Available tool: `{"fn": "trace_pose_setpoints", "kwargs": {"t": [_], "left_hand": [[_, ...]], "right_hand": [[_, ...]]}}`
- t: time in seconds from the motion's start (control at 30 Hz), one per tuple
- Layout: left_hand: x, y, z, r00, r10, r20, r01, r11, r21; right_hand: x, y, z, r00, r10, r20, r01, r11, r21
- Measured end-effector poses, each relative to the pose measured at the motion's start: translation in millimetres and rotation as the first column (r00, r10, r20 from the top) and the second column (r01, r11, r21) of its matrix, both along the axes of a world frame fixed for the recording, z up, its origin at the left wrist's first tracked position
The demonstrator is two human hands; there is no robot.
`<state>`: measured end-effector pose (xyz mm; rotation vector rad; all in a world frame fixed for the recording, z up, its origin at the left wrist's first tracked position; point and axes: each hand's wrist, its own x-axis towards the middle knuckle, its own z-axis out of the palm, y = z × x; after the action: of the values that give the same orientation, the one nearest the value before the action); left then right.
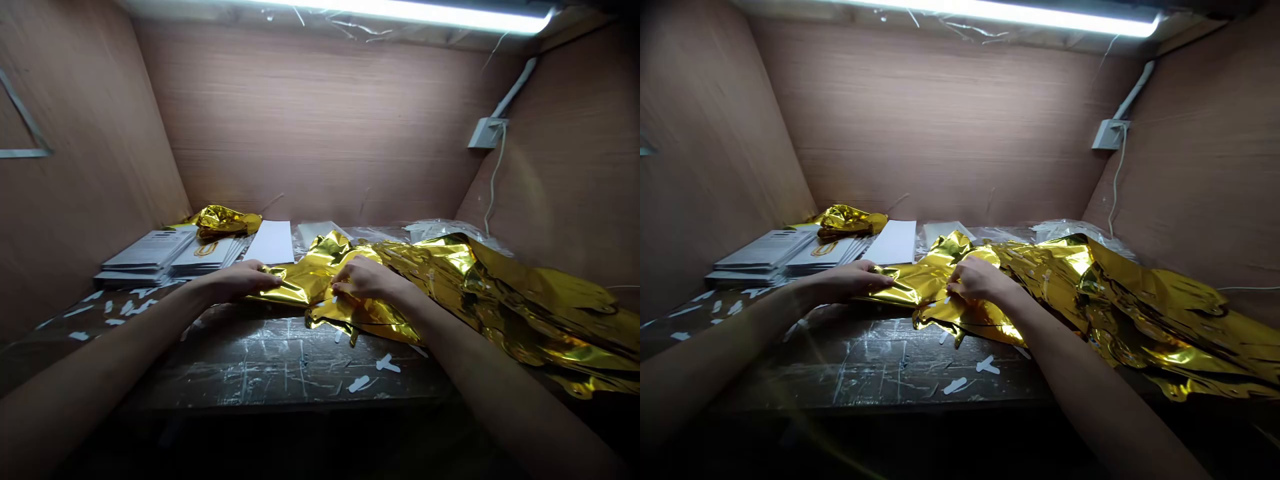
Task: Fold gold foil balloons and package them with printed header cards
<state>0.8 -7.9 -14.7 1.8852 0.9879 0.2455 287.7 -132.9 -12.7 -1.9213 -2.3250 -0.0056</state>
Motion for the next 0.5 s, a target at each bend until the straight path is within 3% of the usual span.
{"fn": "trace_pose_setpoints", "kwargs": {"t": [0.13, 0.23, 0.5], "left_hand": [[-2.7, 2.3, -1.0, 0.986, -0.154, 0.070, 0.160, 0.984, -0.080], [-4.0, 2.8, 0.9, 0.972, -0.193, 0.131, 0.213, 0.964, -0.160], [-6.0, 4.2, -0.6, 0.984, -0.158, 0.079, 0.169, 0.974, -0.152]], "right_hand": [[0.0, 0.2, -0.5, 0.999, -0.018, 0.035, 0.017, 1.000, 0.011], [1.7, 2.8, -3.7, 0.998, -0.018, 0.057, 0.016, 0.999, 0.040], [4.4, 5.5, -6.6, 0.998, -0.004, 0.066, 0.002, 1.000, 0.031]]}}
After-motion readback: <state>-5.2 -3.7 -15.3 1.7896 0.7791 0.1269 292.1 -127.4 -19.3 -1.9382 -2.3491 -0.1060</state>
